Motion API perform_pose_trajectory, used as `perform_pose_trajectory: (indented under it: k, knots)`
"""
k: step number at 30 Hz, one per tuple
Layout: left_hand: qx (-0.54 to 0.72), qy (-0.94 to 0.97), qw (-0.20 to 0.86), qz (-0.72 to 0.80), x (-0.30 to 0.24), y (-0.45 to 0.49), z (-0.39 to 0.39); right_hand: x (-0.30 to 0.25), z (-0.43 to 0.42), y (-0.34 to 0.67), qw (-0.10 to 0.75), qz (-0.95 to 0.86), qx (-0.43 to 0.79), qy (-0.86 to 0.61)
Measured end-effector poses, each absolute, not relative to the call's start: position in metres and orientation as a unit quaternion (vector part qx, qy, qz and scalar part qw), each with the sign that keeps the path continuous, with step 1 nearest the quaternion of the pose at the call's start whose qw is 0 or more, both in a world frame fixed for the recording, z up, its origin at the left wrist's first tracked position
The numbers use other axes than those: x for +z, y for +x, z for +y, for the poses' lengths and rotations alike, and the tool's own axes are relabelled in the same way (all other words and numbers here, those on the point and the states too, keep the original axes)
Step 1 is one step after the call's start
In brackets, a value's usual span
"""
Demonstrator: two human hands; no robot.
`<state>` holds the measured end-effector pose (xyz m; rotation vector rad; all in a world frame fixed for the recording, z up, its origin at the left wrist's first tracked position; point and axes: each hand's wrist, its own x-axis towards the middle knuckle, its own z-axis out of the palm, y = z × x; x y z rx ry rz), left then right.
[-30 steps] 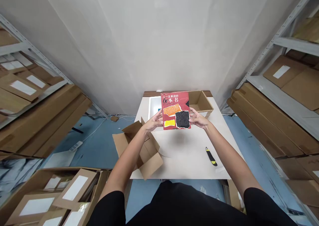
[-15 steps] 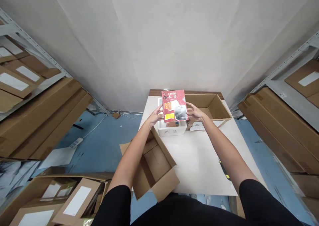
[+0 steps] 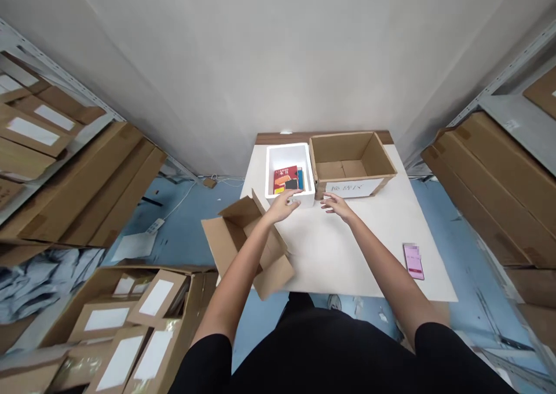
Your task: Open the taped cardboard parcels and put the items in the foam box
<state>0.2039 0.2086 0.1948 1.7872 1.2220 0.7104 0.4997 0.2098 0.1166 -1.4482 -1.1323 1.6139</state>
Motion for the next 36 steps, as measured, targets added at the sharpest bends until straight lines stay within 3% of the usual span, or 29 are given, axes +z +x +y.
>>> perform_pose_trajectory:
  k: [6,10,16,20,26,31,33,36]
  knots:
    - [0.173,0.709,0.438,0.524,0.090,0.295,0.096,0.017,0.115,0.532,0.270,-0.410,0.655,-0.575]
    - [0.093,0.618,0.462,0.630,0.010,0.317,0.070,-0.041,0.064,0.560,0.264,-0.390,0.641,-0.606]
    - [0.093,0.518,0.369,0.766,-0.064,0.305,0.078,-0.080,0.030,0.590,0.248,-0.382,0.626,-0.632]
    - [0.063,0.526,0.415,0.740,-0.087,0.313,0.058,-0.094,0.025,0.580,0.248,-0.378,0.636,-0.625]
    - [0.129,0.567,0.510,0.633,-0.086,0.364,0.015,-0.097,0.020,0.519,0.326,-0.324,0.628,-0.628]
    - [0.231,0.577,0.586,0.520,-0.031,0.360,-0.001,-0.054,0.023,0.508,0.414,-0.298,0.566,-0.647]
    - [0.249,0.608,0.567,0.497,0.004,0.331,-0.010,-0.022,0.031,0.511,0.447,-0.296,0.522,-0.663]
    - [0.292,0.670,0.454,0.509,0.055,0.262,-0.025,0.037,0.052,0.495,0.515,-0.321,0.449,-0.656]
